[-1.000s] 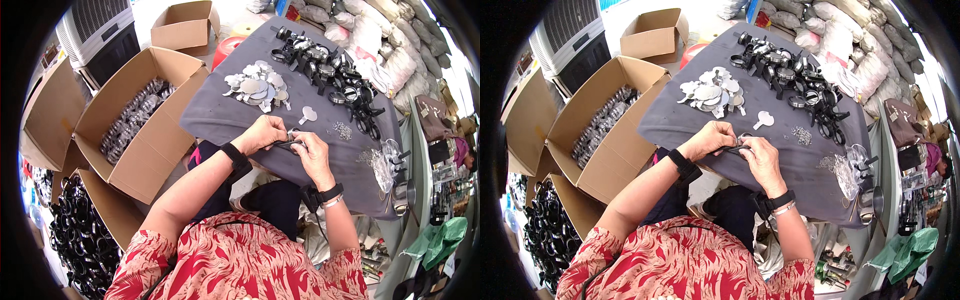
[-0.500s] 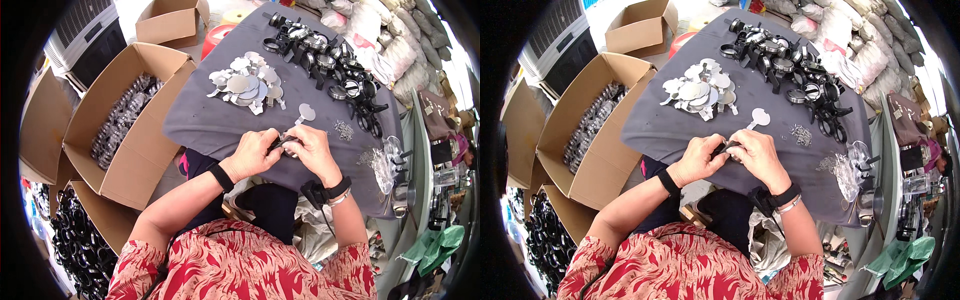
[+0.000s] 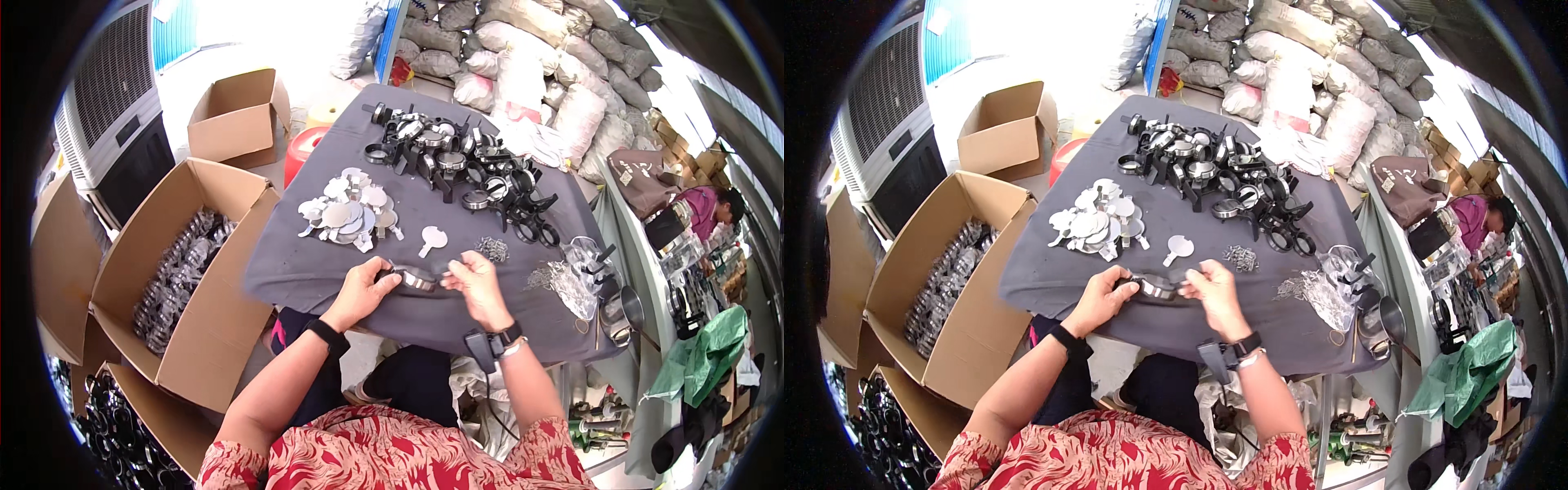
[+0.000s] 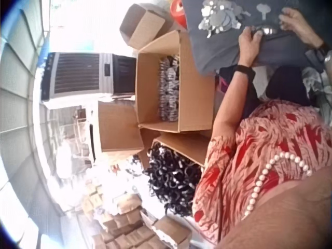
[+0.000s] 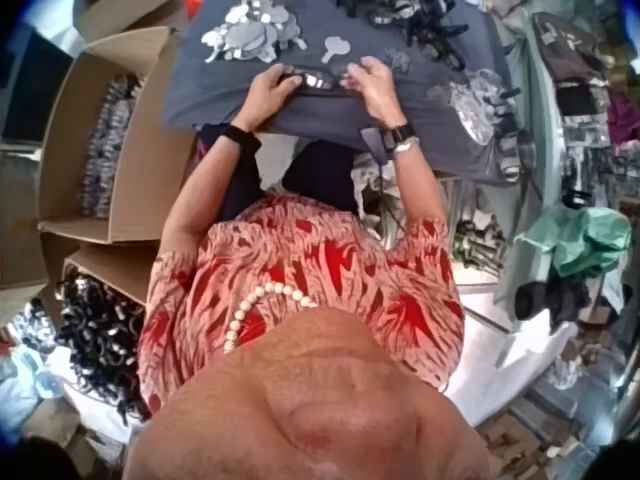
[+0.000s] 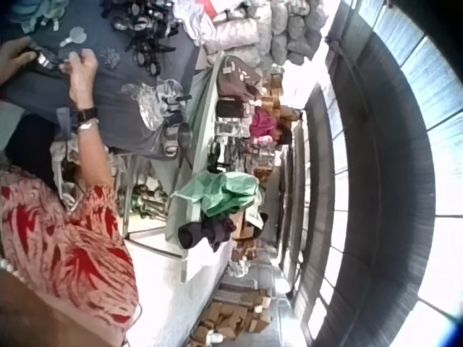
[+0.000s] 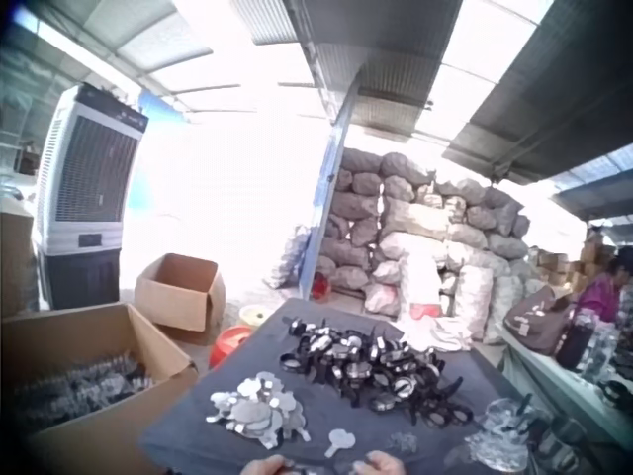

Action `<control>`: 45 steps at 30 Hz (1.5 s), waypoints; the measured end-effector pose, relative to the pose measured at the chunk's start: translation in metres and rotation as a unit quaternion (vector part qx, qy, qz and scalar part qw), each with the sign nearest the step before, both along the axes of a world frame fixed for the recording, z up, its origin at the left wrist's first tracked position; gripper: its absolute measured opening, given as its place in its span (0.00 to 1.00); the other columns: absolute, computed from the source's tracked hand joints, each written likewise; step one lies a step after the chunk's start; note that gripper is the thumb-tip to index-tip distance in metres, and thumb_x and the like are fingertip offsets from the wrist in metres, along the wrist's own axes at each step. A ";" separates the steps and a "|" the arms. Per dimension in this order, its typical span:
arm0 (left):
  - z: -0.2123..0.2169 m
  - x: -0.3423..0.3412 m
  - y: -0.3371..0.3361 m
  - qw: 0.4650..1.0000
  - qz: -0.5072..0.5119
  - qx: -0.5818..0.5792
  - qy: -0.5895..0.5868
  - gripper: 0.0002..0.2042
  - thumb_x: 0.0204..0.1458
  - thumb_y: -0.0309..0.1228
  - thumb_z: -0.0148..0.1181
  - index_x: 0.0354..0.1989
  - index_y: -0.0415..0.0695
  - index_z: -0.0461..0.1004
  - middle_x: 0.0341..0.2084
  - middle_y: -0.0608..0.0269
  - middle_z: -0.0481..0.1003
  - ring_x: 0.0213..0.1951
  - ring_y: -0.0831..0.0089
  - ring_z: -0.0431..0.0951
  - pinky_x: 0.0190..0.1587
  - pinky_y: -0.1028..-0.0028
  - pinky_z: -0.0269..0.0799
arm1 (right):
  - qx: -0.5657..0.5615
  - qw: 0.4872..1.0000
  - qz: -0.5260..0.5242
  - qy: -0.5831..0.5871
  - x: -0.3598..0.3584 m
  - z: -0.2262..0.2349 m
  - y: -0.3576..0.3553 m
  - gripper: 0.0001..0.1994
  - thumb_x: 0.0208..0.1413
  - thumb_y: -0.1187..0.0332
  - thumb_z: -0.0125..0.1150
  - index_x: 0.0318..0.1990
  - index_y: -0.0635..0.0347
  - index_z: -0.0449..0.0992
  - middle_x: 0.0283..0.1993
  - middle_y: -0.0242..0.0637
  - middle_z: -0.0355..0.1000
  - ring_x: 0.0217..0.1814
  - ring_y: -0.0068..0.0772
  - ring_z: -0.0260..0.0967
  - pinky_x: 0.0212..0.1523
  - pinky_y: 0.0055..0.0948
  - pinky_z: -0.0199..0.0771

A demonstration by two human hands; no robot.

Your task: The person picks up a metal ring and a metal plate, fits the plate into the ring, and secures them with a small metal clip. The person then places the assembled component into a cardboard box and repeats the process.

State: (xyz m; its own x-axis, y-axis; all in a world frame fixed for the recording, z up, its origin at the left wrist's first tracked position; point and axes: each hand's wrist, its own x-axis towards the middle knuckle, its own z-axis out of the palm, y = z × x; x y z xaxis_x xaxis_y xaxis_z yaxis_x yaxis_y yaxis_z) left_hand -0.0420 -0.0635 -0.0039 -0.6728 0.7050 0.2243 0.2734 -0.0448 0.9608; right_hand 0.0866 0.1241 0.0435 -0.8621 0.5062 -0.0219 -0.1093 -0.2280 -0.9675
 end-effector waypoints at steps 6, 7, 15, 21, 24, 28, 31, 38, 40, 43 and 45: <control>0.022 -0.005 0.008 0.982 -0.037 0.053 -0.179 0.07 0.55 0.29 0.57 0.38 0.39 0.70 0.20 0.66 0.71 0.17 0.85 0.64 0.19 0.83 0.59 | 0.612 0.726 -0.106 -0.294 0.040 0.010 0.035 0.24 0.45 0.66 0.68 0.50 0.68 0.70 0.41 0.46 0.74 0.45 0.46 0.72 0.44 0.38 0.72; 0.022 -0.005 0.006 0.981 -0.037 0.053 -0.181 0.07 0.55 0.29 0.57 0.38 0.39 0.70 0.20 0.66 0.71 0.17 0.85 0.64 0.19 0.83 0.59 | 0.613 0.726 -0.105 -0.295 0.037 0.021 0.017 0.24 0.45 0.66 0.68 0.50 0.68 0.70 0.41 0.46 0.74 0.45 0.46 0.72 0.44 0.38 0.72; 0.014 -0.001 -0.010 0.980 -0.058 0.094 -0.167 0.19 0.62 0.43 0.44 0.42 0.37 0.71 0.22 0.61 0.73 0.16 0.82 0.67 0.20 0.81 0.62 | 0.682 0.731 0.034 -0.007 -0.020 0.012 -0.023 0.14 0.46 0.78 0.62 0.43 0.60 0.72 0.38 0.44 0.73 0.33 0.41 0.74 0.34 0.37 0.74; 0.016 0.004 -0.007 0.987 -0.032 0.077 -0.138 0.21 0.64 0.43 0.40 0.45 0.35 0.69 0.22 0.61 0.72 0.16 0.80 0.68 0.21 0.80 0.63 | 0.240 0.954 -0.176 -0.033 -0.066 0.094 0.081 0.08 0.52 0.78 0.57 0.41 0.69 0.71 0.38 0.41 0.73 0.31 0.28 0.73 0.30 0.27 0.83; 0.018 0.001 -0.001 0.990 -0.044 0.062 -0.117 0.20 0.64 0.44 0.39 0.46 0.37 0.68 0.22 0.62 0.72 0.16 0.81 0.68 0.20 0.82 0.62 | 0.196 0.959 -0.203 0.030 -0.070 0.127 0.137 0.26 0.50 0.72 0.65 0.54 0.77 0.62 0.46 0.46 0.70 0.43 0.33 0.72 0.37 0.33 0.80; 0.022 -0.004 -0.001 0.994 -0.028 0.033 -0.102 0.17 0.64 0.40 0.43 0.45 0.37 0.69 0.22 0.63 0.71 0.16 0.81 0.68 0.20 0.82 0.62 | 0.256 0.956 -0.119 -0.080 -0.078 0.085 0.076 0.25 0.47 0.69 0.68 0.50 0.77 0.68 0.37 0.44 0.74 0.36 0.29 0.74 0.33 0.26 0.77; 0.017 -0.008 -0.004 0.992 -0.026 0.048 -0.114 0.15 0.63 0.39 0.46 0.43 0.37 0.70 0.21 0.64 0.72 0.16 0.81 0.68 0.20 0.81 0.63 | 0.190 0.980 0.028 -0.051 -0.071 0.035 -0.012 0.08 0.52 0.76 0.60 0.40 0.70 0.74 0.31 0.39 0.75 0.29 0.27 0.75 0.29 0.23 0.76; 0.028 -0.021 -0.084 0.960 -0.002 0.150 -0.236 0.12 0.60 0.34 0.50 0.46 0.39 0.71 0.26 0.60 0.76 0.21 0.77 0.75 0.24 0.79 0.70 | 0.267 0.961 0.060 -0.040 -0.029 -0.001 -0.099 0.03 0.54 0.76 0.58 0.35 0.65 0.76 0.28 0.30 0.73 0.24 0.18 0.69 0.25 0.17 0.69; 0.050 -0.033 -0.133 0.984 0.100 0.085 -0.122 0.10 0.59 0.32 0.52 0.42 0.38 0.71 0.24 0.62 0.76 0.20 0.78 0.74 0.24 0.78 0.70 | 0.283 0.957 0.055 -0.041 -0.018 -0.006 -0.083 0.04 0.55 0.76 0.58 0.38 0.65 0.75 0.27 0.28 0.71 0.23 0.15 0.67 0.24 0.16 0.67; 0.046 -0.049 -0.259 0.944 0.317 0.062 -0.068 0.08 0.55 0.28 0.55 0.38 0.36 0.74 0.23 0.62 0.76 0.19 0.79 0.74 0.22 0.79 0.70 | 0.288 0.955 0.056 -0.042 -0.021 -0.032 -0.062 0.04 0.56 0.75 0.58 0.37 0.64 0.75 0.26 0.28 0.70 0.21 0.14 0.64 0.21 0.14 0.62; 0.040 -0.026 -0.370 0.863 0.501 0.021 -0.058 0.07 0.54 0.27 0.55 0.38 0.37 0.75 0.22 0.62 0.76 0.19 0.79 0.74 0.22 0.80 0.71 | 0.277 0.955 0.093 -0.049 -0.029 -0.045 -0.063 0.04 0.57 0.73 0.58 0.37 0.64 0.74 0.27 0.28 0.70 0.21 0.13 0.63 0.21 0.13 0.61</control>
